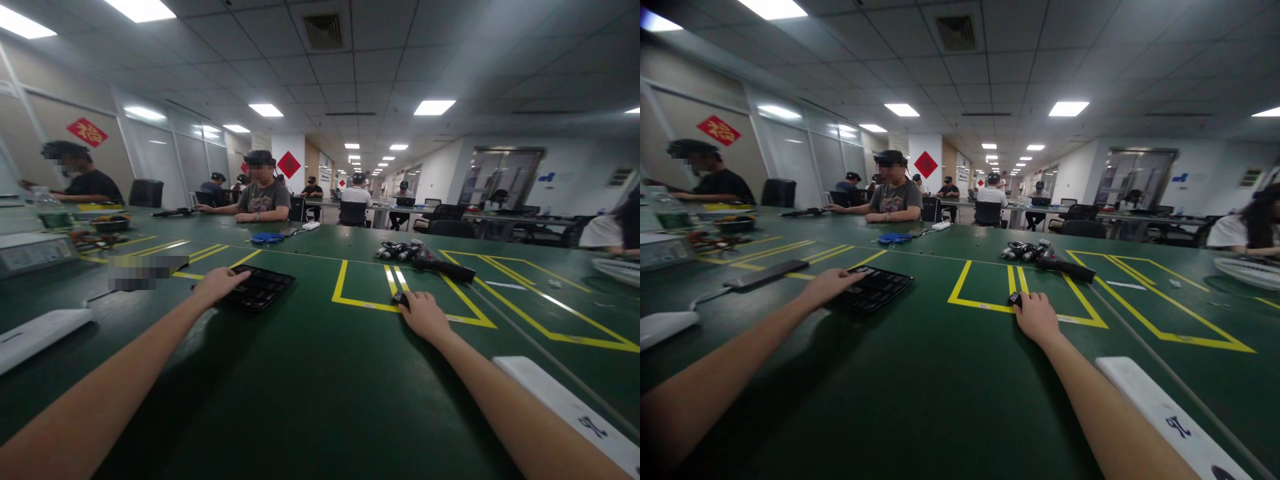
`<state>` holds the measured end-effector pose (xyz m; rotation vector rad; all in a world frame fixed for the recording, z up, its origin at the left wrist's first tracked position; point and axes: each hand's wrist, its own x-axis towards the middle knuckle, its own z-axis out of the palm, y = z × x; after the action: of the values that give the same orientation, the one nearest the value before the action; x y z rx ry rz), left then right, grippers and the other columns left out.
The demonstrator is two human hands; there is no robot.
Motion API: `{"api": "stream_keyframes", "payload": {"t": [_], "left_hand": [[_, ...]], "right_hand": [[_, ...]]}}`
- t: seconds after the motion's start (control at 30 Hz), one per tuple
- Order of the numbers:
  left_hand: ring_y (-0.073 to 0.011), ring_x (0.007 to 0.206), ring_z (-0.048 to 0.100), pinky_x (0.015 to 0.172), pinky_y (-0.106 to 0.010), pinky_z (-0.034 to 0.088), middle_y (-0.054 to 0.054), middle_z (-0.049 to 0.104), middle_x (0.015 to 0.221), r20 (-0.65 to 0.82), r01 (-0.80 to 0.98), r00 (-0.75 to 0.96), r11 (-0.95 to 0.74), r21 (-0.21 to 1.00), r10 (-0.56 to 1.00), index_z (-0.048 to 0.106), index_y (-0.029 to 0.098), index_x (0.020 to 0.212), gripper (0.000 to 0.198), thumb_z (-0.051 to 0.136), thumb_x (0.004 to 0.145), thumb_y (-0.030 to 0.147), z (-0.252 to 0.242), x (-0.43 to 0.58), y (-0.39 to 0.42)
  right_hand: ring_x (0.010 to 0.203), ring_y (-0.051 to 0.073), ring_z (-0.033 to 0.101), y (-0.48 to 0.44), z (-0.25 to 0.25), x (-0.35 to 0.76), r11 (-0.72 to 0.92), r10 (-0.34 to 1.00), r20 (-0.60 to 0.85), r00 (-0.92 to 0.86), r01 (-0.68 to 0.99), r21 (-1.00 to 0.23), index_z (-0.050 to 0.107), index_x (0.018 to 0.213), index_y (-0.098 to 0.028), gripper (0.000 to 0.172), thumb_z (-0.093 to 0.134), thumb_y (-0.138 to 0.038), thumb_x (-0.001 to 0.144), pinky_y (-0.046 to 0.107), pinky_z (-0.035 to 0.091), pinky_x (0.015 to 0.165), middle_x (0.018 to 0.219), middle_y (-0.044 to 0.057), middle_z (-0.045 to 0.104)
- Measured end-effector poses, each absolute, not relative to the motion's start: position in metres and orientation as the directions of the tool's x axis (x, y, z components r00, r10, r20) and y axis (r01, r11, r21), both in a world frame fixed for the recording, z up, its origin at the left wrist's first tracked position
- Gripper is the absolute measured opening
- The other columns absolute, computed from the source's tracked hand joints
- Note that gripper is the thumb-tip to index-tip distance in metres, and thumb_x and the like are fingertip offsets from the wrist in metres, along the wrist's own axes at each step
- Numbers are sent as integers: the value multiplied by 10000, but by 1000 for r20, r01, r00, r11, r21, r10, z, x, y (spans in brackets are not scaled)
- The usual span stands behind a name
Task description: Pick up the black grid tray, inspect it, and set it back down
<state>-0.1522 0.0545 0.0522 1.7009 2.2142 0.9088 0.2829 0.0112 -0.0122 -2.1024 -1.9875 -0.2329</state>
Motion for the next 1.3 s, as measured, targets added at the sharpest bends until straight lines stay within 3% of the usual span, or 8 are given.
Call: {"api": "stream_keyframes", "payload": {"t": [0.07, 0.17, 0.27, 0.43, 0.57, 0.77, 0.87, 1.3], "left_hand": [[-343, 790, 582, 625, -367, 425, -155, 623, 714, 160, 906, -282, 207, 369, 946, 596, 128, 621, 416, 594, 564, 540, 47, -151, 58], [-352, 924, 566, 729, -389, 425, -202, 636, 909, 111, 975, -213, 203, 92, 971, 643, 117, 743, 440, 505, 648, 524, 42, -148, 62], [-325, 917, 575, 724, -354, 429, -192, 642, 913, 87, 983, -184, 180, 47, 979, 645, 121, 751, 411, 480, 679, 491, 42, -150, 63], [-298, 817, 592, 632, -309, 410, -170, 640, 817, 172, 978, -177, 154, 141, 969, 606, 139, 662, 442, 465, 674, 558, 41, -140, 55], [-233, 712, 576, 565, -275, 373, -107, 620, 764, 289, 930, -85, -28, 365, 953, 586, 144, 752, 437, 448, 703, 556, 33, -98, 43], [-163, 649, 514, 564, -261, 371, -37, 561, 750, 304, 755, 181, -331, 566, 935, 540, 144, 866, 415, 445, 735, 526, 11, -24, 4], [-156, 662, 491, 573, -263, 366, -22, 530, 752, 305, 718, 249, -386, 579, 919, 515, 147, 927, 418, 451, 743, 516, 3, -12, -12], [-125, 603, 417, 557, -248, 339, 26, 446, 673, 247, 646, 356, -428, 632, 901, 459, 159, 1038, 425, 477, 756, 477, -5, -11, -24]], "right_hand": [[1077, 287, 415, 11, -12, 282, -46, 960, 273, 62, 997, -65, 513, 1109, -137, 380, 370, -349, 829, 365, 379, 822, 1086, 142, 559], [1086, 288, 410, 11, -13, 283, -46, 960, 272, 64, 996, -70, 509, 1119, -137, 386, 371, -353, 831, 371, 380, 826, 1100, 144, 556], [1092, 293, 409, 12, -14, 286, -37, 958, 280, 63, 995, -98, 516, 1118, -139, 385, 376, -353, 830, 381, 380, 835, 1114, 143, 553], [1107, 288, 419, 19, -14, 281, 14, 953, 297, 66, 965, -260, 501, 1162, -115, 411, 429, -316, 811, 388, 343, 908, 1137, 138, 556], [1106, 264, 438, 14, -12, 244, 164, 950, 311, -14, 871, -463, 479, 1190, -144, 435, 475, -307, 787, 399, 346, 924, 1170, 115, 546], [1066, 241, 484, -6, -23, 192, 537, 843, 455, -285, 424, -729, 531, 1118, -196, 375, 541, -298, 757, 434, 361, 929, 1127, 73, 567], [1068, 245, 492, -12, -27, 188, 610, 780, 509, -364, 263, -747, 554, 1093, -215, 357, 564, -289, 744, 460, 355, 942, 1127, 60, 577], [1201, 237, 393, -29, -12, 191, 692, 684, 494, -537, 262, -672, 510, 1185, -242, 409, 506, -364, 795, 452, 288, 1019, 1213, 55, 539]]}}
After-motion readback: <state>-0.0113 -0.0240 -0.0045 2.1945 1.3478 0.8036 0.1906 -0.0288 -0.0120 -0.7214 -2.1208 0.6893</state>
